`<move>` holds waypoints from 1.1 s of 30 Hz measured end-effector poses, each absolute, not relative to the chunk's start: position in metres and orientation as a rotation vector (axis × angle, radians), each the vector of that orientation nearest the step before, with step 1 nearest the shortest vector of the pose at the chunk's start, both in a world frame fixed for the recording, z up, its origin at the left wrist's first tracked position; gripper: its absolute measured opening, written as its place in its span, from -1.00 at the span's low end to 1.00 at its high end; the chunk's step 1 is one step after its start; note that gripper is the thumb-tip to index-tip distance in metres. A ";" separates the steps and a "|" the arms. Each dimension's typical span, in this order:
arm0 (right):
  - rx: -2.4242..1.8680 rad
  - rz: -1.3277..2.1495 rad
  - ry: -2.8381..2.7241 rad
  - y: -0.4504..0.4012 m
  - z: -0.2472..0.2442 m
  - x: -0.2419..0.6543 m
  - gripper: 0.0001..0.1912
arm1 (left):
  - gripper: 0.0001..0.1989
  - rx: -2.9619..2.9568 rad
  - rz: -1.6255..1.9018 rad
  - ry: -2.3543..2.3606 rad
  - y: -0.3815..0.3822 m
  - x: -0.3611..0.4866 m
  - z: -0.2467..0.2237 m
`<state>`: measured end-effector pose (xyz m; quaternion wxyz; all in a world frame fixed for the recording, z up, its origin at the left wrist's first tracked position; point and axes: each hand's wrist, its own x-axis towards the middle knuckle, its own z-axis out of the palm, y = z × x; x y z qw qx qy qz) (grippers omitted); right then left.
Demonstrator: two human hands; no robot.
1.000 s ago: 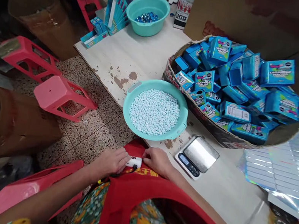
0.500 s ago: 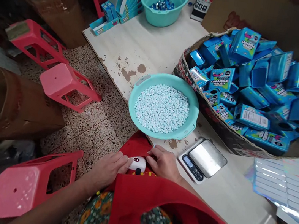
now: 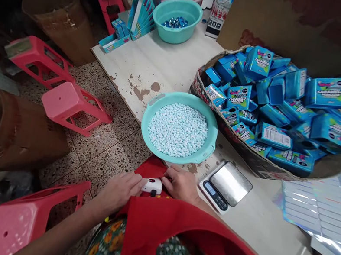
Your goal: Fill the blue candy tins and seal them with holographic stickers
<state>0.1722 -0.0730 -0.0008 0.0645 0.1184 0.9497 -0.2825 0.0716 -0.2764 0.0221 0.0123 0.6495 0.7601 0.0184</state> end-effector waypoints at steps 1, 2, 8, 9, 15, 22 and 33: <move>0.328 -0.841 2.852 -0.074 -0.001 0.171 -0.82 | -0.79 2.035 0.050 2.366 -0.278 0.069 0.019; 0.303 -0.832 2.838 -0.074 -0.001 0.170 -0.83 | -0.77 2.049 0.045 2.365 -0.280 0.066 0.015; 0.289 -0.827 2.784 -0.075 -0.002 0.163 -0.84 | -0.71 2.104 0.005 2.346 -0.286 0.058 0.007; 0.297 -0.835 2.776 -0.075 -0.003 0.163 -0.84 | -0.71 2.105 -0.008 2.334 -0.286 0.058 0.008; 0.314 -0.872 2.701 -0.072 -0.001 0.160 -0.86 | -0.69 2.051 -0.068 2.273 -0.286 0.058 0.014; 0.285 -0.796 2.691 -0.073 -0.002 0.150 -0.84 | -0.76 2.011 -0.082 2.322 -0.283 0.057 0.007; 0.094 -1.042 2.371 -0.079 -0.003 0.114 -0.72 | -0.70 1.494 -0.351 2.062 -0.273 0.014 0.018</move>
